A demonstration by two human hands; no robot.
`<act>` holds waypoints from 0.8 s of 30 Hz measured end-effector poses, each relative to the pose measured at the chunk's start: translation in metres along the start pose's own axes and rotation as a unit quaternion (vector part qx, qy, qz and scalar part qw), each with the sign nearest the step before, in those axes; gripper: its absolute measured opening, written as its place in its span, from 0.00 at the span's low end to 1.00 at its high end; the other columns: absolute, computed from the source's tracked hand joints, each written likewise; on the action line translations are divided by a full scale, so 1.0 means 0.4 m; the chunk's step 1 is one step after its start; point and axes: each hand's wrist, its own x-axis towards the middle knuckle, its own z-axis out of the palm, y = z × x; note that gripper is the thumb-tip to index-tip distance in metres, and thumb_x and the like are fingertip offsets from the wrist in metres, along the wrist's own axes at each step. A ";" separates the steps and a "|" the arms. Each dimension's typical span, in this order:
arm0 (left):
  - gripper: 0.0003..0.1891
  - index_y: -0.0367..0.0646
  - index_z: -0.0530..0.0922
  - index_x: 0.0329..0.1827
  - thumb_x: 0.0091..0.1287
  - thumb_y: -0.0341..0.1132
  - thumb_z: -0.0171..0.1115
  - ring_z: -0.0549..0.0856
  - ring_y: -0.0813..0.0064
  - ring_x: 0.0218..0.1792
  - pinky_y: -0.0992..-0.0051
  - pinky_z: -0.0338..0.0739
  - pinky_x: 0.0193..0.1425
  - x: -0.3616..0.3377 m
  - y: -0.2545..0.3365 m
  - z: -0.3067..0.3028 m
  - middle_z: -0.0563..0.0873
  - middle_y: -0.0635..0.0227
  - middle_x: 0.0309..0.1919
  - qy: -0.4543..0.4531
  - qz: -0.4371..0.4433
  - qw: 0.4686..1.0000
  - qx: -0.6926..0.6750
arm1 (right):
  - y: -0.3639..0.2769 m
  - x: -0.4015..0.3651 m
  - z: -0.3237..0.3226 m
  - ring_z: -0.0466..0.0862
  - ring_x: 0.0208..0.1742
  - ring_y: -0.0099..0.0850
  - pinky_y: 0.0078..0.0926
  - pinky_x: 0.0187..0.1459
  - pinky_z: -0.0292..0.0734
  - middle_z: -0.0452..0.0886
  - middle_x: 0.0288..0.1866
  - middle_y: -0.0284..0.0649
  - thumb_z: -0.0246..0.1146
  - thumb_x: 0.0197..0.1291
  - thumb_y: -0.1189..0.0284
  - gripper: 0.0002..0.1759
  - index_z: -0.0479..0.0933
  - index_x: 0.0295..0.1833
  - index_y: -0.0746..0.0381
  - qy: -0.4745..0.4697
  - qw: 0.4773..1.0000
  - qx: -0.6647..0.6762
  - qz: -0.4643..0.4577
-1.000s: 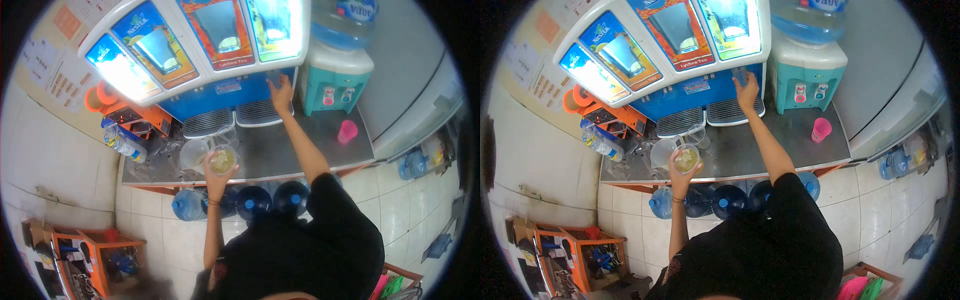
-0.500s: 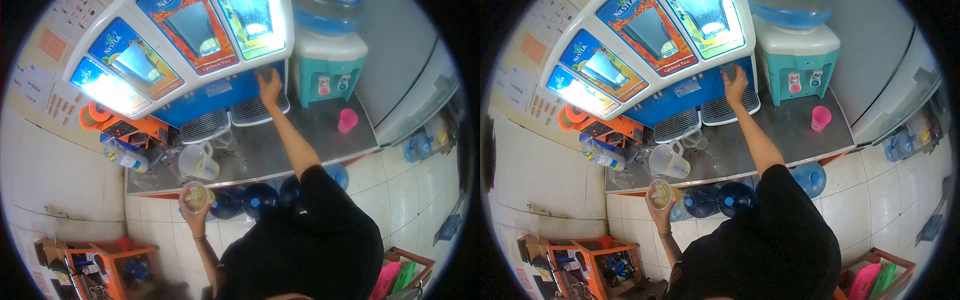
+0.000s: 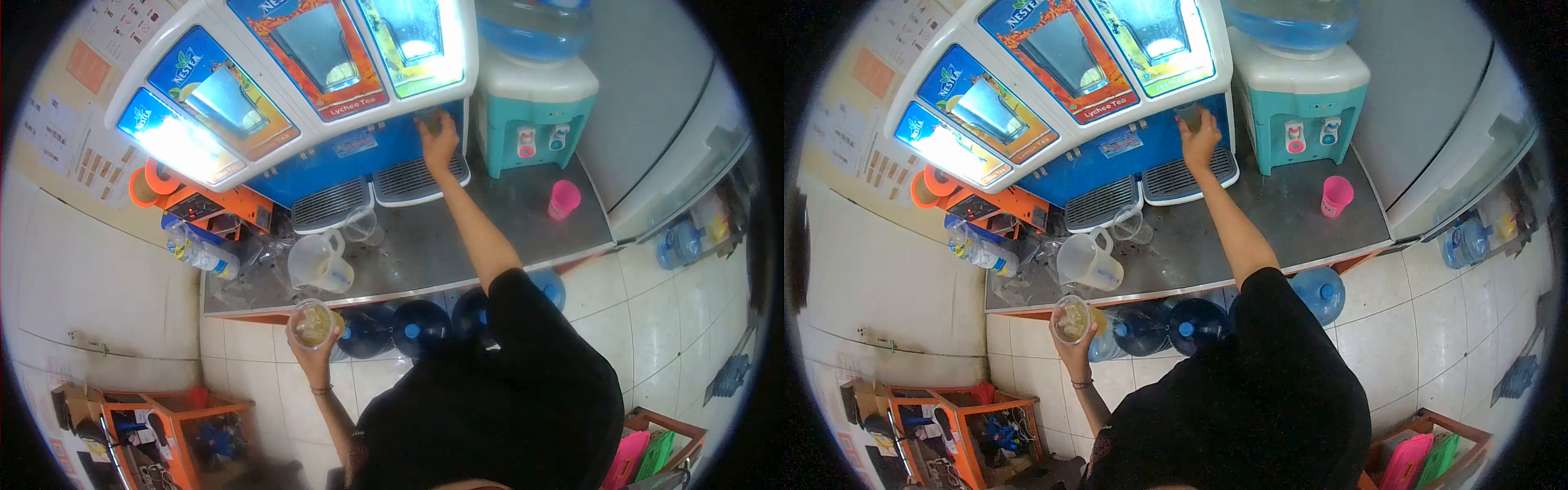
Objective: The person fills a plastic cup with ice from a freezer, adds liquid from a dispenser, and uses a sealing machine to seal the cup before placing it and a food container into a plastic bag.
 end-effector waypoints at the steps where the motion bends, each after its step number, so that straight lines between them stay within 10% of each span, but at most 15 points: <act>1: 0.44 0.38 0.66 0.64 0.44 0.37 0.81 0.72 0.64 0.62 0.65 0.66 0.67 -0.002 0.004 0.001 0.72 0.59 0.59 -0.003 -0.004 1.000 0.000 | 0.001 0.001 -0.002 0.81 0.41 0.53 0.46 0.42 0.75 0.80 0.41 0.53 0.74 0.47 0.68 0.25 0.75 0.51 0.65 -0.006 1.000 0.003 -0.002; 18: 0.43 0.38 0.67 0.62 0.43 0.39 0.82 0.76 0.67 0.56 0.69 0.70 0.63 0.057 0.043 0.202 0.77 0.60 0.54 -0.096 0.046 0.994 -0.034 | -0.019 -0.029 -0.176 0.83 0.49 0.46 0.38 0.49 0.77 0.82 0.46 0.50 0.76 0.44 0.66 0.28 0.79 0.54 0.62 -0.105 0.994 0.015 0.022; 24: 0.44 0.38 0.67 0.62 0.43 0.42 0.82 0.77 0.66 0.56 0.68 0.72 0.62 0.092 0.057 0.338 0.78 0.59 0.54 -0.132 0.096 0.985 -0.059 | -0.110 -0.097 -0.351 0.82 0.50 0.41 0.41 0.56 0.71 0.82 0.48 0.42 0.73 0.47 0.68 0.27 0.78 0.56 0.58 -0.297 0.953 0.017 -0.053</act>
